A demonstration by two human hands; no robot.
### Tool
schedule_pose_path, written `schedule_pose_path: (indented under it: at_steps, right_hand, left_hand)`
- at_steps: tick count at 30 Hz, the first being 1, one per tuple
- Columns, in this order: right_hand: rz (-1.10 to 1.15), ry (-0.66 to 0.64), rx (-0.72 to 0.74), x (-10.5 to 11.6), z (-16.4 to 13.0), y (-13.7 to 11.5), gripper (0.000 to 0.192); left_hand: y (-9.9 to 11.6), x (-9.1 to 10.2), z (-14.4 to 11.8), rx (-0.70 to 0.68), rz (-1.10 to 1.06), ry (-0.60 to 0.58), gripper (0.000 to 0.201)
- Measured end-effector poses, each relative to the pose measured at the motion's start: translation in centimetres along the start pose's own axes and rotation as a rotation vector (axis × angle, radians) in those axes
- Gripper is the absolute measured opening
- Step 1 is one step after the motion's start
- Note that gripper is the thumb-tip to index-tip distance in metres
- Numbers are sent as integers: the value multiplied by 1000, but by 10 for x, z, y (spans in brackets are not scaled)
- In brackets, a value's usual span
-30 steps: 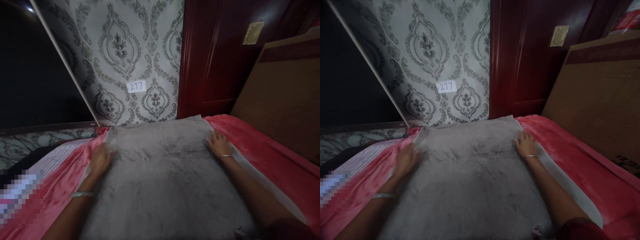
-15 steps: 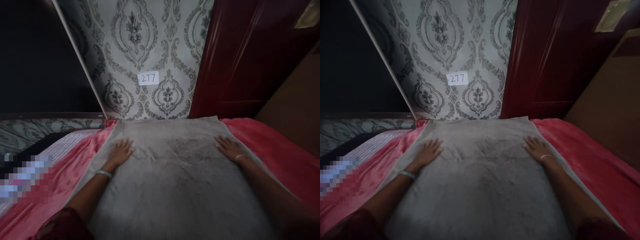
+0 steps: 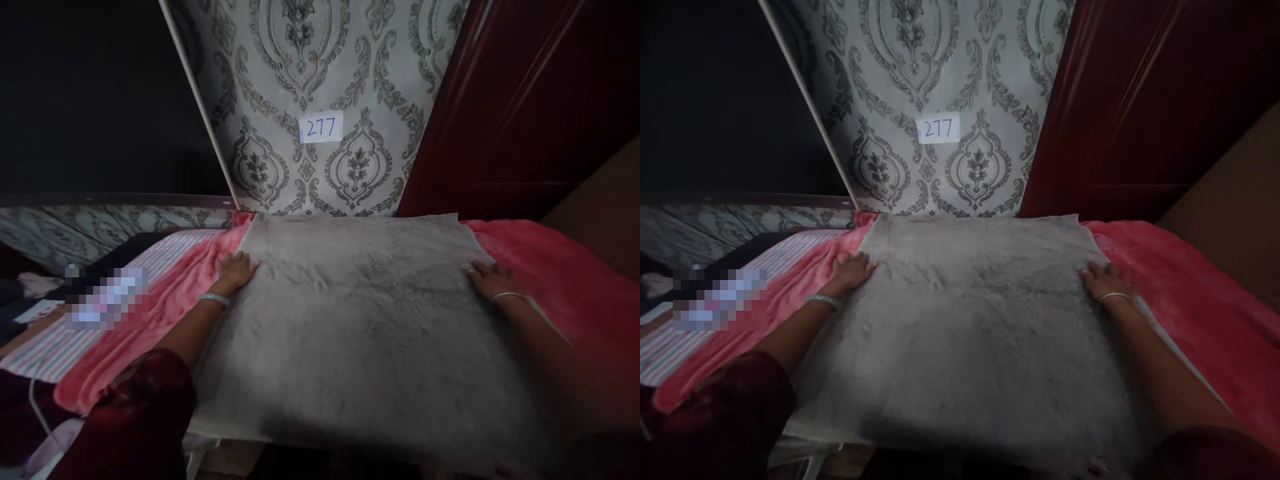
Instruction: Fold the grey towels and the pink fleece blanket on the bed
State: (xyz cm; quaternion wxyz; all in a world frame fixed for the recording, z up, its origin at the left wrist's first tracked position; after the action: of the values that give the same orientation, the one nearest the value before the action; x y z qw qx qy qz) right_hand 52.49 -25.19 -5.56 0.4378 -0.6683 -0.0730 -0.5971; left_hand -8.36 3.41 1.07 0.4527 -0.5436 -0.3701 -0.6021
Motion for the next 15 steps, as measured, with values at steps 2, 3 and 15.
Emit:
schedule_pose_path:
  at_steps: [2, 3, 15]
  right_hand:
    - [-73, -29, 150, -19, -43, -58, 58]
    - [-90, -63, 267, -34, -71, -92, 58]
    - [-281, -261, 211, -32, -159, -61, 64]
  left_hand:
    - [41, -7, -21, -90, 10, -32, 56]
    - [72, -12, -38, -207, 16, -48, 59]
    - [95, -20, -147, -456, 179, -88, 61]
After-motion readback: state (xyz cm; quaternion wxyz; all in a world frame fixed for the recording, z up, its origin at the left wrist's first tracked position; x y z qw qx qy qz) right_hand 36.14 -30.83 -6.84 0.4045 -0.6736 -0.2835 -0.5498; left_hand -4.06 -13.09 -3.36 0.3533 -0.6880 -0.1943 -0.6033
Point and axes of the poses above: each hand's wrist, its own z-axis towards the middle knuckle, its own x-axis out of the back of the hand, y = z × x, the point moved 10 cm from there along z, towards the middle knuckle, and after that the axes turned 13 degrees about z, right-handed, at the moved point
